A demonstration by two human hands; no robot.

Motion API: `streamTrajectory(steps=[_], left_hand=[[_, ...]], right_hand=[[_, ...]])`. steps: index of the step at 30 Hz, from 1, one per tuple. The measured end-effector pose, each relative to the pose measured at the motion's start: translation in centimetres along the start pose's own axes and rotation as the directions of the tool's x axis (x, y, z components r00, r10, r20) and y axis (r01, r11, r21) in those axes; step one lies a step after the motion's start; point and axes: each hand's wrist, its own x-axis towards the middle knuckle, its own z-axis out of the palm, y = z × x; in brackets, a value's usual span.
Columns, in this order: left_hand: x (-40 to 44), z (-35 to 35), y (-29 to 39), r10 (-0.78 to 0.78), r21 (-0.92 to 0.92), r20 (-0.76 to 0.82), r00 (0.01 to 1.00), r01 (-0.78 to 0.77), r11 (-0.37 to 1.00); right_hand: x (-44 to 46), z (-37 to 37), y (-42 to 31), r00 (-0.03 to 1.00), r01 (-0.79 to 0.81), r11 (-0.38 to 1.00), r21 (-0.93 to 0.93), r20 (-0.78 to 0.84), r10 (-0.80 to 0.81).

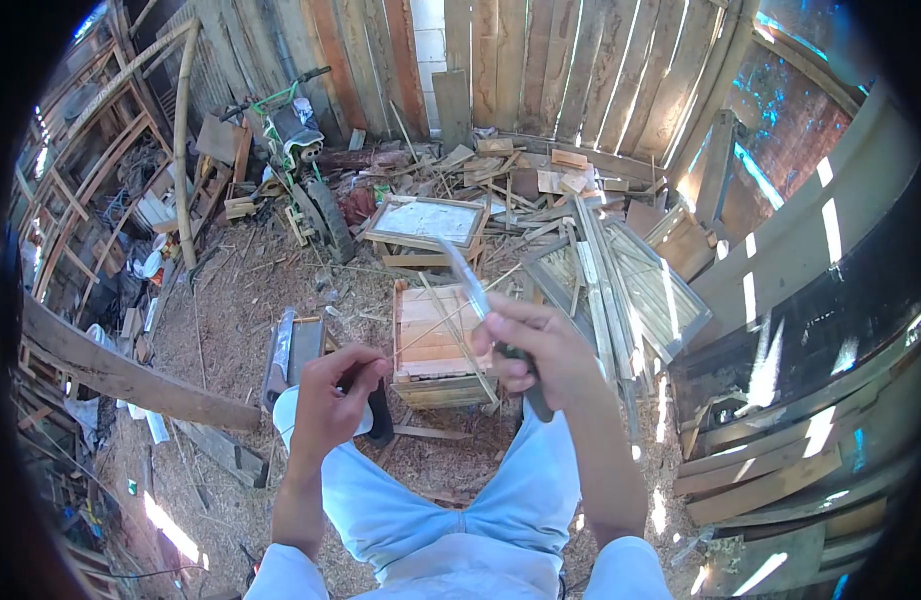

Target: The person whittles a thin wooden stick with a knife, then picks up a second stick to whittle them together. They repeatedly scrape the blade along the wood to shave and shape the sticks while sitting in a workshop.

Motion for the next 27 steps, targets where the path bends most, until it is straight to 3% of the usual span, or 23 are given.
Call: streamTrajectory(steps=[2, 7, 9, 10, 12, 14, 17, 20, 22, 27], left_hand=[[-0.3, -0.5, 0.4, -0.027, 0.014, 0.030, 0.999, 0.026, 1.000], [-0.9, -1.0, 0.1, -0.048, 0.010, 0.041, 0.998, 0.048, 0.999], [-1.1, -2.0, -1.4, -0.111, 0.017, 0.001, 0.994, 0.111, 0.994], [-1.0, -2.2, -1.8, -0.111, 0.026, -0.007, 0.994, 0.111, 0.993], [-0.4, -2.1, -1.9, -0.074, -0.038, -0.065, 0.995, 0.071, 0.997], [0.5, -1.1, -0.9, -0.120, -0.100, -0.062, 0.991, 0.114, 0.988], [2.2, 0.5, 0.6, 0.134, -0.008, -0.071, 0.988, -0.135, 0.991], [3.0, 0.9, 1.5, 0.221, 0.070, -0.039, 0.975, -0.218, 0.973], [3.0, 0.8, 1.3, 0.216, 0.050, -0.043, 0.975, -0.214, 0.976], [2.5, -1.6, -0.5, 0.186, 0.057, -0.051, 0.981, -0.183, 0.981]], right_hand=[[-0.2, -0.6, -0.8, 0.998, 0.023, 0.999, 0.025, 0.059, -0.025], [-0.8, -2.0, -2.0, 0.994, 0.109, 0.994, 0.004, -0.030, -0.109], [-1.1, -3.5, -3.2, 0.933, 0.311, 0.948, 0.071, -0.214, -0.289], [-1.1, -3.6, -3.2, 0.911, 0.353, 0.936, 0.004, -0.230, -0.343], [-1.0, -2.8, -2.5, 0.889, 0.319, 0.938, -0.132, -0.303, -0.345], [-0.3, -0.8, -0.6, 0.914, 0.300, 0.948, -0.110, -0.251, -0.319], [0.8, 1.5, 1.0, 0.939, 0.298, 0.954, -0.033, -0.171, -0.299], [1.2, 2.8, 1.2, 0.920, 0.342, 0.940, 0.001, -0.202, -0.335], [1.5, 2.2, 0.9, 0.852, 0.410, 0.907, -0.098, -0.314, -0.419], [1.6, -1.3, 0.0, 0.745, 0.497, 0.858, -0.129, -0.443, -0.498]])
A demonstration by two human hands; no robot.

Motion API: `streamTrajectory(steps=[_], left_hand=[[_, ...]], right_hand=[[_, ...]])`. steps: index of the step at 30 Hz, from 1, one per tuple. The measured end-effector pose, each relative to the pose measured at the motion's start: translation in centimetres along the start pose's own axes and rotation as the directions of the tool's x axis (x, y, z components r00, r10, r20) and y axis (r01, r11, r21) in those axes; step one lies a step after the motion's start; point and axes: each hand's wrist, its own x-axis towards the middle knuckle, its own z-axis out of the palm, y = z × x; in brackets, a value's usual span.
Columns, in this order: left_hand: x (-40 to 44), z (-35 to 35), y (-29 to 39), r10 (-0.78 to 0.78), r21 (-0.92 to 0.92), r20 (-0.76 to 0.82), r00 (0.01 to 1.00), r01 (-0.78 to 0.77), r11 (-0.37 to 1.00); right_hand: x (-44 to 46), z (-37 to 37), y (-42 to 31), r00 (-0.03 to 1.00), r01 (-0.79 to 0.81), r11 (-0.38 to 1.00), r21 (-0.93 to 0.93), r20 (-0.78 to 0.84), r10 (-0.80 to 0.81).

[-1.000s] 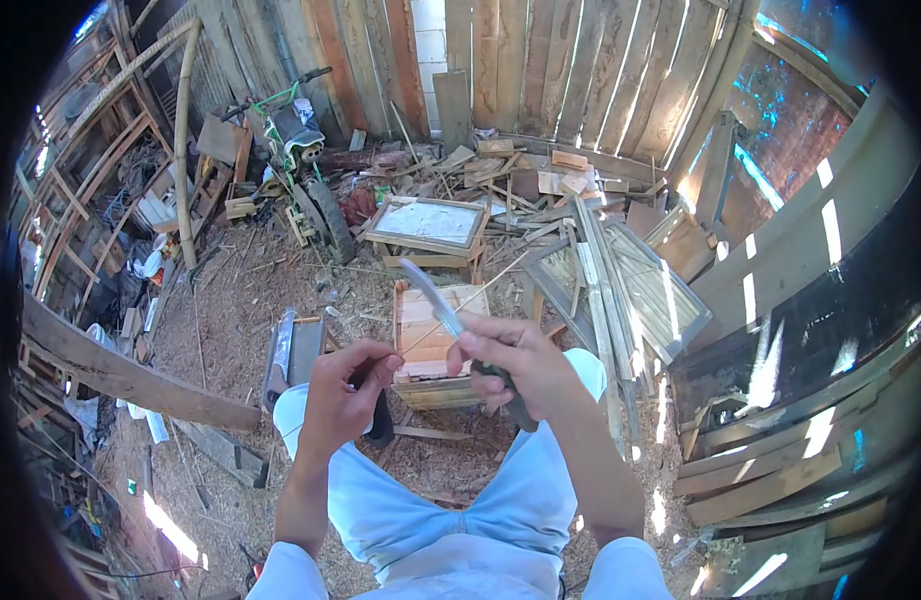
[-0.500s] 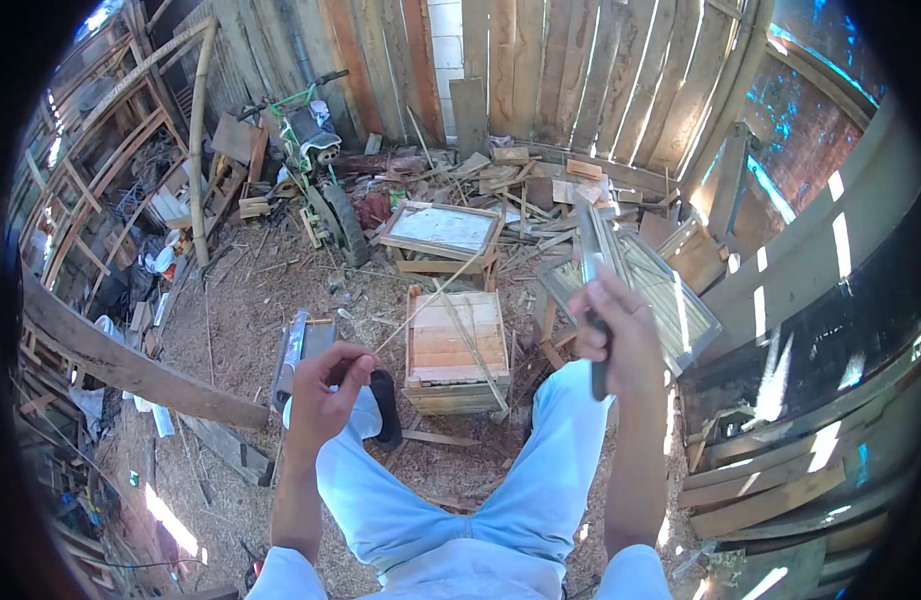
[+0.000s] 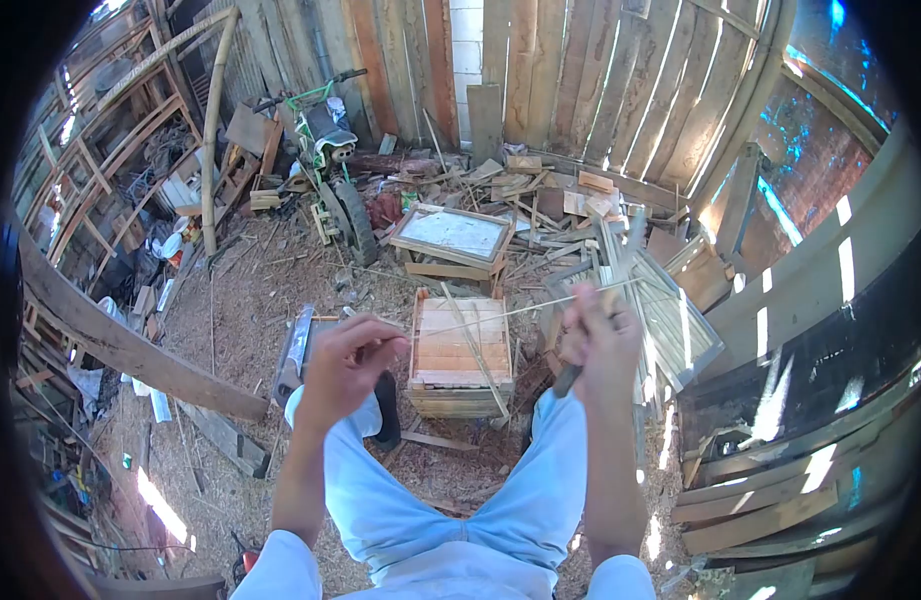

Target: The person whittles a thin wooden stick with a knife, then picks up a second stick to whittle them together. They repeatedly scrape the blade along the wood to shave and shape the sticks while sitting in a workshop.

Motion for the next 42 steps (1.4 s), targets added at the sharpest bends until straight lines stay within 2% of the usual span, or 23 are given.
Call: streamTrajectory(steps=[1, 3, 5, 9, 11, 15, 17, 18, 20, 22, 23, 24, 26, 28, 29, 31, 32, 33, 35, 37, 39, 40, 42], left_hand=[[-0.3, -1.0, -0.7, -0.013, 0.046, 0.006, 1.000, 0.013, 0.999], [-0.9, -3.0, -2.3, -0.021, 0.091, 0.016, 1.000, 0.019, 0.996], [-1.8, -4.7, -3.7, -0.106, 0.194, -0.019, 0.994, 0.108, 0.975], [-2.3, -5.6, -3.9, -0.118, 0.124, -0.061, 0.991, 0.125, 0.984], [-2.0, -4.7, -4.1, -0.141, 0.028, -0.077, 0.987, 0.144, 0.989], [-2.0, -1.0, -4.7, -0.157, -0.088, -0.009, 0.987, 0.156, 0.984], [-2.4, 1.9, -4.2, -0.292, -0.206, 0.057, 0.955, 0.298, 0.932], [-2.4, 3.0, -3.7, -0.287, -0.205, 0.056, 0.956, 0.292, 0.934], [-2.6, 4.7, -2.8, -0.289, -0.198, 0.180, 0.940, 0.322, 0.926], [-2.3, 5.4, -2.4, -0.277, -0.211, 0.165, 0.947, 0.308, 0.928], [-2.3, 5.5, -2.3, -0.258, -0.227, 0.160, 0.953, 0.290, 0.930], [-2.3, 6.0, -2.6, -0.356, -0.389, 0.193, 0.914, 0.404, 0.828], [-2.4, 5.8, -2.9, -0.381, -0.449, 0.193, 0.904, 0.427, 0.785], [-2.2, 5.1, -2.7, -0.402, -0.503, 0.201, 0.893, 0.446, 0.740], [-2.2, 4.7, -2.8, -0.419, -0.528, 0.215, 0.882, 0.466, 0.710], [-2.4, 4.2, -2.9, -0.443, -0.553, 0.230, 0.867, 0.491, 0.674], [-2.4, 4.1, -3.0, -0.416, -0.574, 0.211, 0.885, 0.456, 0.680], [-2.5, 4.1, -3.0, -0.387, -0.593, 0.194, 0.901, 0.422, 0.685], [-2.6, 4.1, -2.5, -0.372, -0.579, 0.195, 0.907, 0.413, 0.703], [-2.7, 4.1, -2.0, -0.361, -0.564, 0.185, 0.914, 0.399, 0.723], [-2.8, 3.8, -1.7, -0.261, -0.407, 0.095, 0.961, 0.277, 0.870], [-2.8, 3.6, -1.3, -0.262, -0.405, 0.096, 0.960, 0.278, 0.871], [-2.7, 3.2, -0.3, -0.118, -0.160, 0.021, 0.993, 0.120, 0.980]], right_hand=[[0.9, -1.2, -0.3, 1.000, -0.006, 1.000, -0.002, 0.001, 0.006], [2.5, -3.2, -1.2, 0.991, 0.082, 0.994, 0.076, -0.115, -0.073], [3.2, -4.7, -2.5, 0.981, 0.125, 0.991, 0.041, -0.155, -0.118], [3.2, -4.3, -2.3, 0.971, 0.145, 0.989, 0.025, -0.194, -0.137], [2.9, -3.4, -1.1, 0.979, 0.139, 0.990, 0.031, -0.154, -0.133], [0.4, 0.8, 1.9, 0.997, -0.064, 0.998, 0.027, -0.044, 0.065], [-0.2, 2.1, 4.8, 0.994, -0.103, 0.995, -0.015, 0.044, 0.103], [-1.0, 3.4, 5.4, 0.990, -0.127, 0.991, -0.041, 0.056, 0.129], [-1.8, 4.5, 6.3, 0.984, -0.156, 0.985, -0.067, 0.080, 0.161], [-2.0, 4.8, 7.3, 0.958, -0.205, 0.973, -0.106, 0.182, 0.222], [-2.2, 5.0, 7.5, 0.955, -0.211, 0.971, -0.108, 0.191, 0.229], [-2.4, 5.1, 7.7, 0.950, -0.201, 0.967, -0.159, 0.207, 0.232], [-2.5, 5.1, 7.3, 0.947, -0.186, 0.960, -0.211, 0.223, 0.232], [-2.6, 4.9, 6.2, 0.972, -0.199, 0.980, -0.010, 0.127, 0.199], [-2.7, 4.5, 5.8, 0.971, -0.202, 0.979, -0.011, 0.129, 0.201], [-2.9, 3.4, 5.1, 0.929, -0.144, 0.982, -0.121, 0.326, 0.176], [-3.1, 3.1, 4.7, 0.888, -0.124, 0.964, -0.236, 0.407, 0.214], [-3.6, 3.2, 4.5, 0.891, -0.130, 0.963, -0.237, 0.399, 0.218], [-4.4, 3.4, 4.2, 0.772, -0.201, 0.930, -0.307, 0.535, 0.344], [-4.2, 3.2, 4.4, 0.747, -0.179, 0.923, -0.341, 0.563, 0.353], [-4.0, 3.7, 3.9, 0.613, -0.328, 0.850, -0.413, 0.591, 0.524], [-3.8, 3.6, 3.6, 0.612, -0.329, 0.850, -0.412, 0.592, 0.524], [-3.3, 3.0, 2.8, 0.613, -0.421, 0.828, -0.370, 0.557, 0.561]])
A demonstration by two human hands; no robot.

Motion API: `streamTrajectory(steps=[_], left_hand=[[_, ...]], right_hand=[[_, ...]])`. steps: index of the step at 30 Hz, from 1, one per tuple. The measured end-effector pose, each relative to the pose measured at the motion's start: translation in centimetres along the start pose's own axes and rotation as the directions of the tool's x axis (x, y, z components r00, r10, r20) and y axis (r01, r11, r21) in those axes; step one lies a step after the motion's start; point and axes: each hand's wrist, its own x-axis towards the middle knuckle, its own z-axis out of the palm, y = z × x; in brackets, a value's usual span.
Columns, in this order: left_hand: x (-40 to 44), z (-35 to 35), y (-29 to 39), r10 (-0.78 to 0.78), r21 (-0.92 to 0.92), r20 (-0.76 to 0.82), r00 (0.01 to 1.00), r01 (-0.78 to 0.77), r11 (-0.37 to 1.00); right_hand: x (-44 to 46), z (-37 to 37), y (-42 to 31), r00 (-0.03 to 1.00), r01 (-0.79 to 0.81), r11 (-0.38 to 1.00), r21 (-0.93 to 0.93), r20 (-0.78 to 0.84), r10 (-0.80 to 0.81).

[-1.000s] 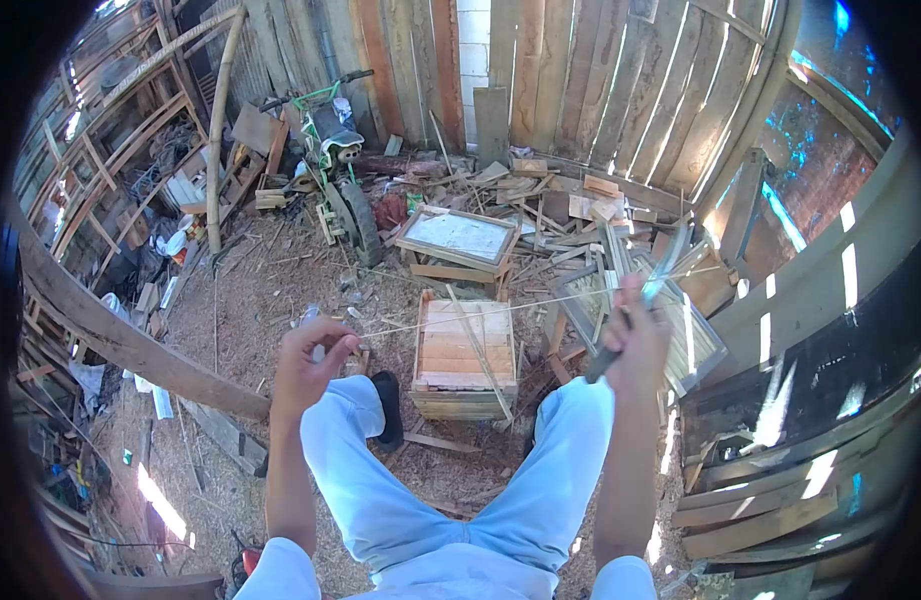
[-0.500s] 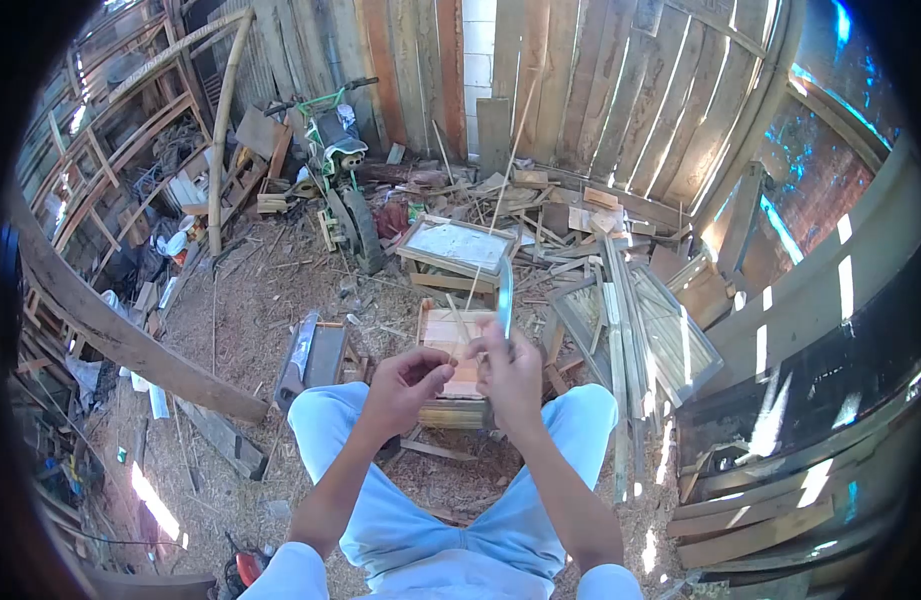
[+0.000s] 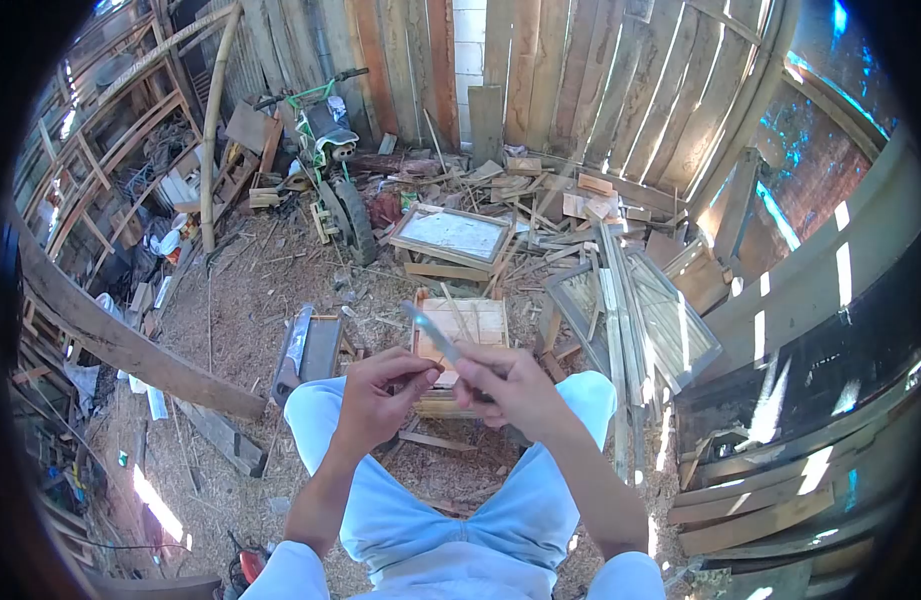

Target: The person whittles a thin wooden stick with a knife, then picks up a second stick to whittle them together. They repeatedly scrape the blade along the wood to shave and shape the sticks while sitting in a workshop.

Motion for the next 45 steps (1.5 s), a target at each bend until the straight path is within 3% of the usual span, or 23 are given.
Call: streamTrajectory(steps=[3, 6, 10, 12, 15, 18, 21, 25, 29, 31, 33, 35, 37, 39, 41, 45], left_hand=[[0.0, -0.1, 1.2, 0.010, 0.002, 0.007, 1.000, -0.010, 1.000], [0.1, -0.1, 2.0, 0.045, 0.083, 0.012, 0.999, -0.046, 0.996], [0.1, 0.1, 1.4, 0.049, -0.001, 0.023, 0.999, -0.049, 0.999], [0.0, 0.3, 0.5, -0.172, -0.334, 0.150, 0.974, 0.213, 0.918], [0.0, -0.1, 0.6, -0.224, -0.496, 0.260, 0.939, 0.329, 0.804], [0.0, -1.0, 1.3, -0.250, -0.507, 0.369, 0.895, 0.420, 0.753], [0.1, -1.0, 1.0, -0.258, -0.542, 0.374, 0.891, 0.436, 0.719], [0.1, -1.0, 1.3, -0.277, -0.536, 0.363, 0.890, 0.442, 0.719], [0.3, -1.3, 1.8, -0.268, -0.516, 0.401, 0.876, 0.458, 0.724], [0.4, -1.4, 1.8, -0.265, -0.509, 0.398, 0.879, 0.451, 0.733], [0.1, -1.7, 1.5, -0.272, -0.479, 0.407, 0.872, 0.457, 0.750], [0.0, -1.9, 1.1, -0.279, -0.460, 0.422, 0.862, 0.469, 0.753], [-0.1, -2.1, 0.7, -0.290, -0.444, 0.430, 0.855, 0.479, 0.757], [0.0, -2.2, 0.4, -0.262, -0.426, 0.417, 0.870, 0.442, 0.790], [0.1, -2.1, 0.4, -0.258, -0.438, 0.421, 0.870, 0.443, 0.782], [0.3, -2.1, 0.7, -0.262, -0.450, 0.418, 0.870, 0.449, 0.772]], right_hand=[[-0.7, -0.1, -1.5, 0.999, -0.034, 0.997, 0.070, -0.039, 0.036], [-0.9, 0.4, -0.7, 0.998, -0.046, 0.998, 0.042, 0.046, 0.044], [-1.2, 0.0, -1.0, 0.996, -0.036, 0.999, 0.000, 0.083, 0.036], [-1.3, 0.1, -1.1, 0.997, 0.004, 1.000, -0.025, 0.073, -0.002], [-1.6, 0.6, -1.5, 0.996, -0.042, 0.999, -0.017, 0.082, 0.043], [-1.8, -0.6, -2.0, 0.999, 0.000, 0.996, 0.084, 0.051, -0.004], [-2.0, 0.1, -2.1, 0.998, -0.047, 0.997, -0.060, 0.039, 0.049], [-2.0, -0.4, -2.1, 0.995, -0.035, 0.998, 0.057, 0.092, 0.030], [-2.0, -0.9, -2.8, 0.996, 0.063, 0.993, 0.095, -0.065, -0.057], [-2.1, -0.6, -2.5, 0.998, 0.069, 0.995, 0.078, -0.021, -0.067], [-2.1, -0.2, -2.2, 0.996, -0.043, 0.998, 0.046, 0.081, 0.039], [-2.3, -0.9, -2.9, 0.998, -0.026, 0.999, 0.022, 0.066, 0.025], [-2.2, -1.9, -3.3, 0.996, 0.077, 0.986, 0.147, -0.051, -0.070], [-2.1, -1.4, -3.2, 0.991, 0.076, 0.992, 0.097, -0.118, -0.064], [-2.1, -0.6, -2.9, 0.997, 0.077, 0.997, -0.020, -0.021, -0.077], [-1.8, 0.5, -2.4, 1.000, 0.000, 1.000, -0.022, 0.001, 0.000]])
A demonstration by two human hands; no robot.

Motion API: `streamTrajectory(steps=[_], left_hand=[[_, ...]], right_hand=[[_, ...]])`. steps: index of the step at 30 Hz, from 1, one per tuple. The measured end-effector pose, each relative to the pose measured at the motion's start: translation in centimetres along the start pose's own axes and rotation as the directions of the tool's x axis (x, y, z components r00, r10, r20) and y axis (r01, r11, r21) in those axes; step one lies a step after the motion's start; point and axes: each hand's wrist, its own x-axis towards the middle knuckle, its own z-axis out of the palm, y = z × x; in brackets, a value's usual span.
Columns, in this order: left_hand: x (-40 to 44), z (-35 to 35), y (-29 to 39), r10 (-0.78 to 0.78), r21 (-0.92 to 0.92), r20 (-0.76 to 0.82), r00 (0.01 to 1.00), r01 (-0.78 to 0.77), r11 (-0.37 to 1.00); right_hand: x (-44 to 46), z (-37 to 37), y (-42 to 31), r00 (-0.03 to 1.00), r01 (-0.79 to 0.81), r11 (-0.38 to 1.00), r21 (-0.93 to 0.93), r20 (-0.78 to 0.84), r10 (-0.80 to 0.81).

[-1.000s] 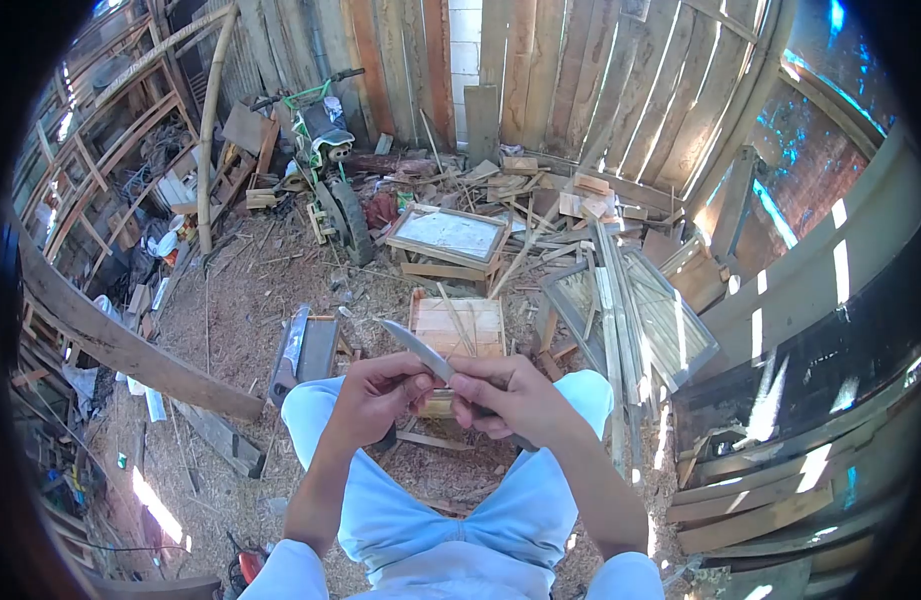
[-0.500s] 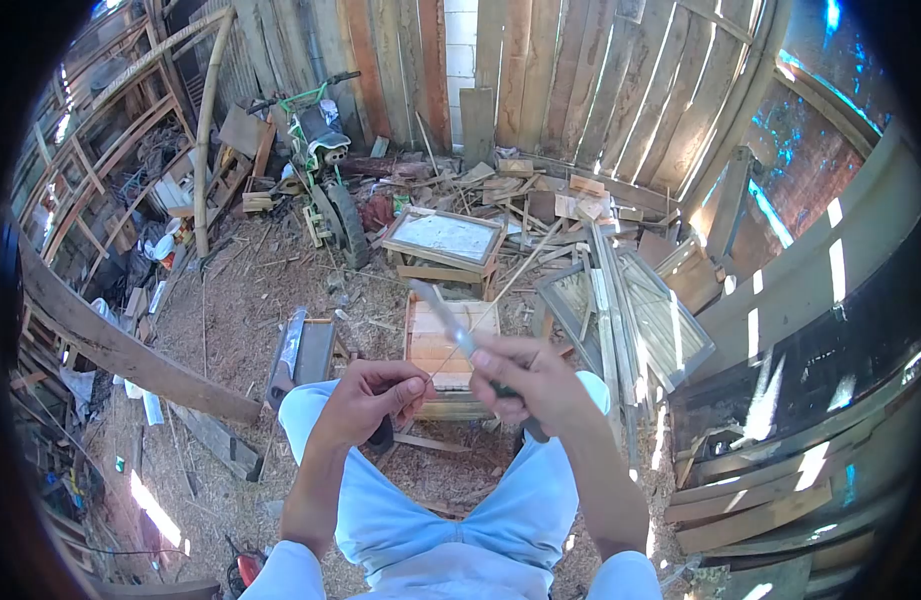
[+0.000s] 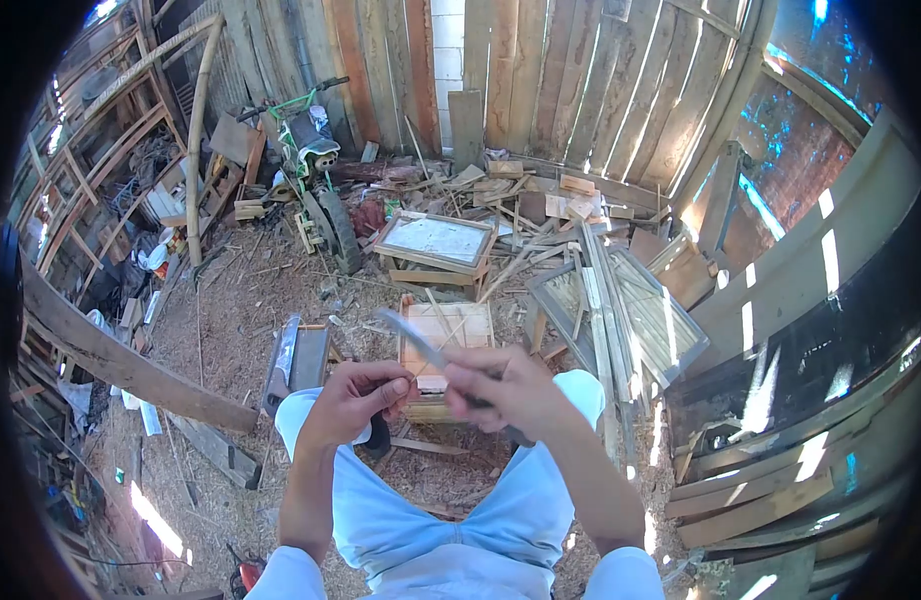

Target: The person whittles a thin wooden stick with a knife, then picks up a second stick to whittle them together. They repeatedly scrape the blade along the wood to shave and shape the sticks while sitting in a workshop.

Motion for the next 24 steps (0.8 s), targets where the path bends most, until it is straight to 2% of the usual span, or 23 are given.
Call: streamTrajectory(steps=[2, 4, 6, 8, 9, 10, 12, 16, 18, 19, 20, 22, 24], left_hand=[[-0.2, -0.5, -0.1, -0.007, 0.002, 0.006, 1.000, 0.007, 1.000], [-0.4, -1.2, -0.4, -0.006, 0.008, 0.016, 1.000, 0.006, 1.000], [-0.5, -1.6, -0.8, -0.015, 0.019, 0.030, 0.999, 0.014, 1.000], [-0.3, -1.5, -0.8, -0.009, 0.013, 0.026, 1.000, 0.009, 1.000], [-0.2, -1.3, -0.8, -0.005, 0.007, 0.020, 1.000, 0.005, 1.000], [0.0, -1.1, -0.8, -0.004, 0.004, 0.022, 1.000, 0.004, 1.000], [0.4, -0.5, -0.6, -0.015, -0.011, 0.038, 0.999, 0.016, 1.000], [0.3, -0.1, -0.2, -0.015, -0.004, -0.015, 1.000, 0.015, 1.000], [0.3, -0.4, 0.1, -0.034, 0.021, 0.051, 0.998, 0.033, 0.999], [0.1, -0.6, 0.0, -0.031, 0.020, 0.051, 0.998, 0.030, 0.999], [-0.1, -0.9, -0.2, -0.011, 0.009, 0.061, 0.998, 0.010, 1.000], [-0.6, -1.4, -0.5, 0.007, 0.004, 0.074, 0.997, -0.008, 1.000], [-0.9, -1.6, -0.9, -0.014, -0.006, 0.066, 0.998, 0.015, 1.000]], right_hand=[[-0.2, -1.5, -0.9, 0.999, 0.023, 1.000, -0.012, -0.032, -0.023], [-0.5, -3.0, -1.8, 0.983, 0.153, 0.979, 0.133, -0.121, -0.137], [-0.6, -3.5, -2.2, 0.977, 0.178, 0.977, 0.114, -0.141, -0.162], [-0.5, -3.4, -1.7, 0.982, 0.163, 0.985, 0.063, -0.111, -0.156], [-0.6, -2.6, -1.4, 0.991, 0.055, 0.998, -0.013, -0.120, -0.056], [-0.4, -2.0, -0.6, 0.999, 0.004, 0.999, -0.046, -0.053, -0.007], [0.2, -0.4, 1.0, 0.992, -0.067, 0.996, 0.057, 0.115, 0.060], [0.0, -0.7, 0.5, 0.992, -0.071, 0.995, 0.067, 0.113, 0.063], [-0.3, -0.3, -0.5, 0.999, -0.038, 0.998, 0.045, 0.000, 0.038], [-0.5, -1.1, -0.8, 0.995, 0.023, 1.000, -0.019, -0.100, -0.025], [-0.8, -2.0, -1.4, 0.995, 0.025, 0.999, -0.021, -0.101, -0.027], [-1.2, -3.7, -2.5, 0.977, 0.162, 0.984, 0.077, -0.153, -0.149], [-1.5, -4.5, -3.0, 0.974, 0.174, 0.980, 0.098, -0.163, -0.157]])
